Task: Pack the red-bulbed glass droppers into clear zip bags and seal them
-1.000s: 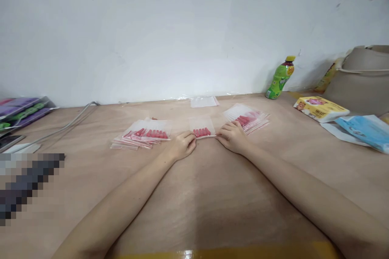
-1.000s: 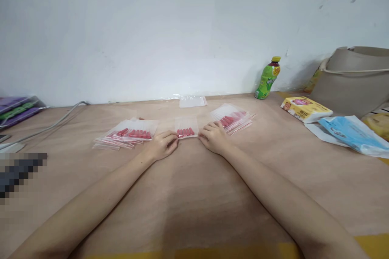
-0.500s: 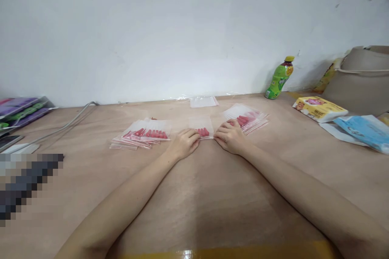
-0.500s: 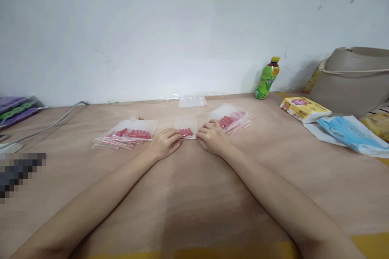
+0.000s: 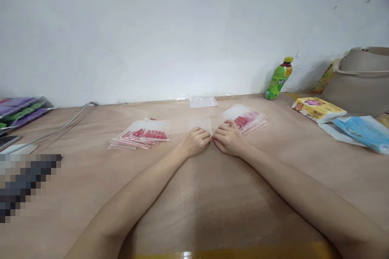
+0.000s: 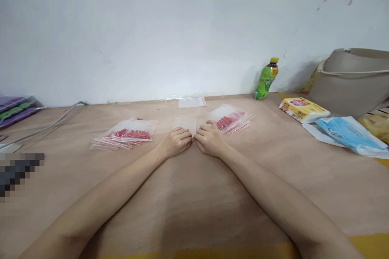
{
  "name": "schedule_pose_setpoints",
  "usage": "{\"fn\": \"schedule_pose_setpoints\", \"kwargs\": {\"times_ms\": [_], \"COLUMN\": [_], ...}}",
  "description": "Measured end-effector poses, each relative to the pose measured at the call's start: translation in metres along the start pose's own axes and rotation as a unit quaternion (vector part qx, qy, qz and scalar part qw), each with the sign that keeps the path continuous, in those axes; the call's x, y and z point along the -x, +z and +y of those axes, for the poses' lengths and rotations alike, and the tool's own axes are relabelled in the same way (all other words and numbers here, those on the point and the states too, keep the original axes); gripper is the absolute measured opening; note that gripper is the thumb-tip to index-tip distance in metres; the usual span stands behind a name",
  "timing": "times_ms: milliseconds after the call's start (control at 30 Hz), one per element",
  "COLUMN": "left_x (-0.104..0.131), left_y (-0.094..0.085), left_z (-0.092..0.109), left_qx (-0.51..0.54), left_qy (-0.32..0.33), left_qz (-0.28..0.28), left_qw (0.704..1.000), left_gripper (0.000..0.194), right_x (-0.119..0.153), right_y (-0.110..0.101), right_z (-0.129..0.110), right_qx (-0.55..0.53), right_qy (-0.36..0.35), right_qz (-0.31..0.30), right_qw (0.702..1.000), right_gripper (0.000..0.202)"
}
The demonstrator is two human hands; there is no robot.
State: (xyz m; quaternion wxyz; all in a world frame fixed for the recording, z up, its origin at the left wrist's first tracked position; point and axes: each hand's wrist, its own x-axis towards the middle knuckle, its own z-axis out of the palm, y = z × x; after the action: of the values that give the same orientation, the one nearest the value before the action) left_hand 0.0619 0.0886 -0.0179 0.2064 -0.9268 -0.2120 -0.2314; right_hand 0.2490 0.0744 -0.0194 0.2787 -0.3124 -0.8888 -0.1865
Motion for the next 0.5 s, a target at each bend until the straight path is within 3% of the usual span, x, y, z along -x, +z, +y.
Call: {"fn": "schedule_pose_setpoints", "kwargs": {"times_ms": [500], "left_x": [0.049], "left_y": [-0.041], "left_z": [-0.018], "left_qx": [-0.045], "left_qy": [-0.009], "left_qz": [-0.009], "left_qw": [0.999], "left_gripper": [0.026], "right_x": [0.003], "right_y": [-0.006], "right_z": [0.0], "right_qx": [-0.015], "right_qy": [0.013], "right_qz": [0.004], "right_qw": [1.0], "right_gripper": [0.021]}}
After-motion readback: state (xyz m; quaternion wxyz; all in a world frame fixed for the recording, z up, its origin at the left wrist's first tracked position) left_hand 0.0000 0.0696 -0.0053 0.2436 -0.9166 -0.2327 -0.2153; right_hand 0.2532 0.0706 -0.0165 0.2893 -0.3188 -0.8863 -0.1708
